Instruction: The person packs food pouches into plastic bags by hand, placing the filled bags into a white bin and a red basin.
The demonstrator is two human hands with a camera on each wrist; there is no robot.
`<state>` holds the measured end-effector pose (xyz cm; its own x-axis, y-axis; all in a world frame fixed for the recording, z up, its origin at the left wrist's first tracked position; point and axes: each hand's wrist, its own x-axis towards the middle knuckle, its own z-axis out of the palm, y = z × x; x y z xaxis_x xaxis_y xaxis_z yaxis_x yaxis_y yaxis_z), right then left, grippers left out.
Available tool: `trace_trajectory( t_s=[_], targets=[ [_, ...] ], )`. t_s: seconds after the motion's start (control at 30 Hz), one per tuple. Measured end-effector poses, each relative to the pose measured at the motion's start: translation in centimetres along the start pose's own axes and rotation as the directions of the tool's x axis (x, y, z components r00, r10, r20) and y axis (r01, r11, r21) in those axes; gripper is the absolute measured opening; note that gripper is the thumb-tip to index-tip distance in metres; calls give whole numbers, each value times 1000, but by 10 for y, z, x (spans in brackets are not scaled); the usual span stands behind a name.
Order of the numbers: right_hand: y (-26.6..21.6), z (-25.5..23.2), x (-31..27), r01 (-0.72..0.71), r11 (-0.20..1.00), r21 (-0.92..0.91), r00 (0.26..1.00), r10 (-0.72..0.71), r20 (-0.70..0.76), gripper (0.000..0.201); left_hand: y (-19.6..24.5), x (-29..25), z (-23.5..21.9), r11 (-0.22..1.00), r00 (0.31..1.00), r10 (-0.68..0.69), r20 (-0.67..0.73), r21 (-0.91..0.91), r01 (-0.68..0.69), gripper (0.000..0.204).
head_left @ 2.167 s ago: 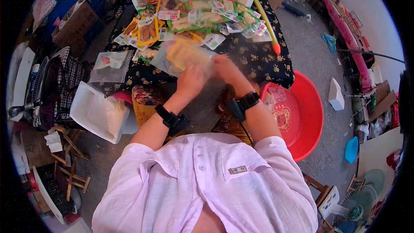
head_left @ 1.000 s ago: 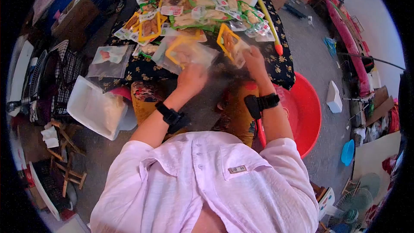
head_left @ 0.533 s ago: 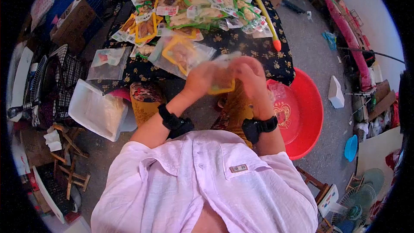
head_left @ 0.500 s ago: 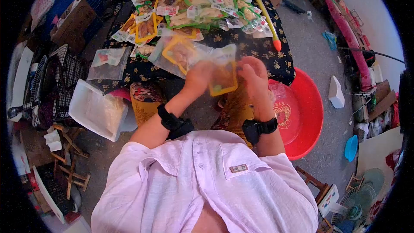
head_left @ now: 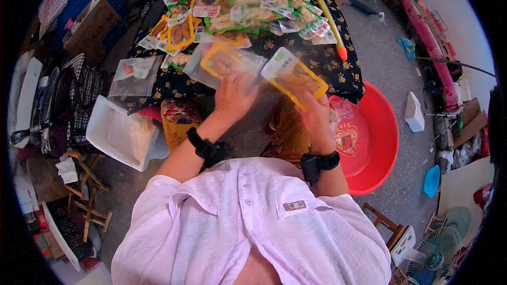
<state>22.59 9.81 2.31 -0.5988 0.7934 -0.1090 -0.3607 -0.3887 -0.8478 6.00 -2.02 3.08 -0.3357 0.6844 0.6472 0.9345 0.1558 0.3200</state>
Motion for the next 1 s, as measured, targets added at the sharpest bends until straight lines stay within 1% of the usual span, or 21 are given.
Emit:
trace_trajectory(
  t_s=[0.07, 0.1, 0.17, 0.2, 0.3, 0.4, 0.5, 0.6, 0.7, 0.8, 0.9, 0.97, 1.0],
  targets=[
    [0, -2, -5, -6, 1000, -29, 1000, 5, -24, 25, -7, -3, 0, 998, 995, -38, 96, 59, 33, 29],
    [4, -5, -7, -47, 998, -32, 999, 46, -23, 24, -11, -5, 3, 995, 988, -58, 142, 88, 46, 28],
    [12, -12, -11, -125, 991, -36, 992, 124, -23, 23, -20, -11, 13, 985, 945, -173, 277, 69, 160, 23],
    [13, -9, -13, -134, 991, -17, 991, 134, -21, 22, -22, -10, 15, 975, 912, -224, 344, 64, 215, 21],
    [12, 0, -17, -179, 984, -17, 984, 179, -8, 21, -24, -8, 16, 959, 930, -243, 274, -74, 273, 14],
    [5, 15, -12, -170, 974, -149, 984, 176, 33, 20, -20, -7, 14, 963, 953, -209, 220, -122, 240, 13],
    [-2, 28, -4, -207, 961, -182, 972, 223, 71, 21, -15, -8, 16, 964, 941, -224, 254, -82, 252, 14],
    [14, 28, 13, -149, 971, -189, 966, 183, 182, 23, -10, -10, 14, 988, 969, -131, 210, -51, 144, 11],
    [21, 35, 21, -222, 973, -65, 952, 231, 203, 25, -6, -8, 11, 997, 987, -53, 153, 62, 44, 7],
    [30, 40, 24, -201, 980, 4, 973, 199, 113, 23, -9, -7, 2, 989, 981, 28, 190, 137, -55, 9],
    [43, 39, 31, -117, 993, 32, 976, 109, 191, 24, -9, -5, 0, 990, 988, 46, 147, 126, -65, 8],
    [60, 56, 25, -219, 960, 172, 969, 193, 155, 25, -6, -5, 1, 998, 995, 44, 94, 41, -48, 8],
    [54, 67, 21, -276, 954, 120, 953, 255, 164, 25, -5, -5, 1, 999, 997, 43, 68, -2, -43, 8]
  ],
)
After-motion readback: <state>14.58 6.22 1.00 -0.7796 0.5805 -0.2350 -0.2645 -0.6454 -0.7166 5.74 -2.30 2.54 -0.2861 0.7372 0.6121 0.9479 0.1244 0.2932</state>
